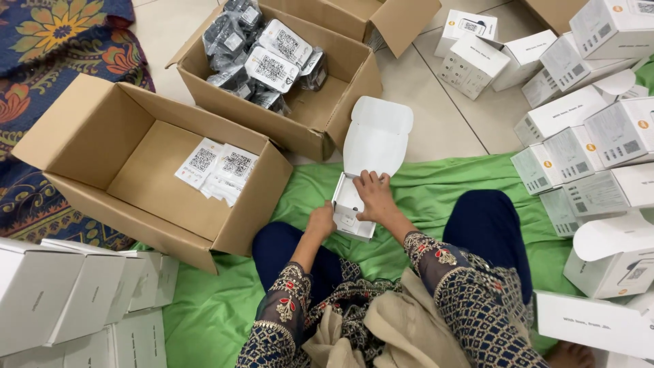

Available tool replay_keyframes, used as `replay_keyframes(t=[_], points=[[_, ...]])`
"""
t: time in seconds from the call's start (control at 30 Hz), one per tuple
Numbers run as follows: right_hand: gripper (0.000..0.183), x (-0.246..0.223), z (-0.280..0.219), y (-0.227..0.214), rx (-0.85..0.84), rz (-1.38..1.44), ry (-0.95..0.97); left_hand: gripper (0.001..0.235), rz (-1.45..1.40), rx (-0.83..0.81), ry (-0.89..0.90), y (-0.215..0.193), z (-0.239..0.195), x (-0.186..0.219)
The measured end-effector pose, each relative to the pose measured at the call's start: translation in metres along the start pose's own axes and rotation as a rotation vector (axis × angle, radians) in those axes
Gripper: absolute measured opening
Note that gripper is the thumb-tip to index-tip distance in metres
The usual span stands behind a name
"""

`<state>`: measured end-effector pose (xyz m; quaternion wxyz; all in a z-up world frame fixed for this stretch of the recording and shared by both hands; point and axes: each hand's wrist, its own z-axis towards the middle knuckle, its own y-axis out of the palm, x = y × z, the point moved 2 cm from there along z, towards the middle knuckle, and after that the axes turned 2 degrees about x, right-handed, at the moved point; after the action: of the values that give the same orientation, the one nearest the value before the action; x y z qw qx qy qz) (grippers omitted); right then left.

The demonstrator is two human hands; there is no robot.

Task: The person packs electronic devices and QR code labels into small white boxes and places them in a shipping carton.

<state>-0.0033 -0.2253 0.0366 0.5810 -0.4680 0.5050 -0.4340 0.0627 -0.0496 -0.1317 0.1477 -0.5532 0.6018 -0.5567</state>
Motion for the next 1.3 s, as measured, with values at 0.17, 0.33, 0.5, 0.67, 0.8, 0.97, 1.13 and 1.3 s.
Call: replay_keyframes(t=[0.17, 0.33, 0.5, 0.67, 0.8, 0.97, 1.13, 1.3], points=[[0.095, 0.002, 0.001, 0.011, 0.093, 0.053, 0.044, 0.056, 0.047, -0.072, -0.031, 0.001, 0.000, 0.011], [0.085, 0.007, 0.008, 0.017, 0.160, 0.098, 0.063, 0.062, 0.059, -0.109, 0.031, 0.001, 0.013, 0.004], [0.084, 0.004, 0.008, 0.012, 0.159, 0.158, 0.059, 0.067, 0.061, -0.093, 0.081, 0.009, 0.015, -0.002], [0.083, 0.004, 0.014, 0.013, 0.164, 0.149, 0.061, 0.061, 0.033, -0.070, 0.046, 0.016, 0.018, -0.007], [0.083, 0.013, 0.027, 0.012, 0.163, 0.147, 0.017, 0.057, -0.033, -0.023, 0.001, 0.012, 0.021, -0.006], [0.082, 0.021, 0.039, 0.020, 0.146, 0.145, 0.005, 0.053, -0.036, 0.018, -0.011, -0.005, 0.029, -0.004], [0.080, 0.034, 0.053, 0.027, 0.167, 0.152, 0.028, 0.045, -0.038, 0.051, 0.006, -0.008, 0.049, -0.012], [0.080, 0.043, 0.055, 0.029, 0.187, 0.141, 0.031, 0.054, 0.024, 0.028, -0.003, -0.020, 0.054, -0.006]])
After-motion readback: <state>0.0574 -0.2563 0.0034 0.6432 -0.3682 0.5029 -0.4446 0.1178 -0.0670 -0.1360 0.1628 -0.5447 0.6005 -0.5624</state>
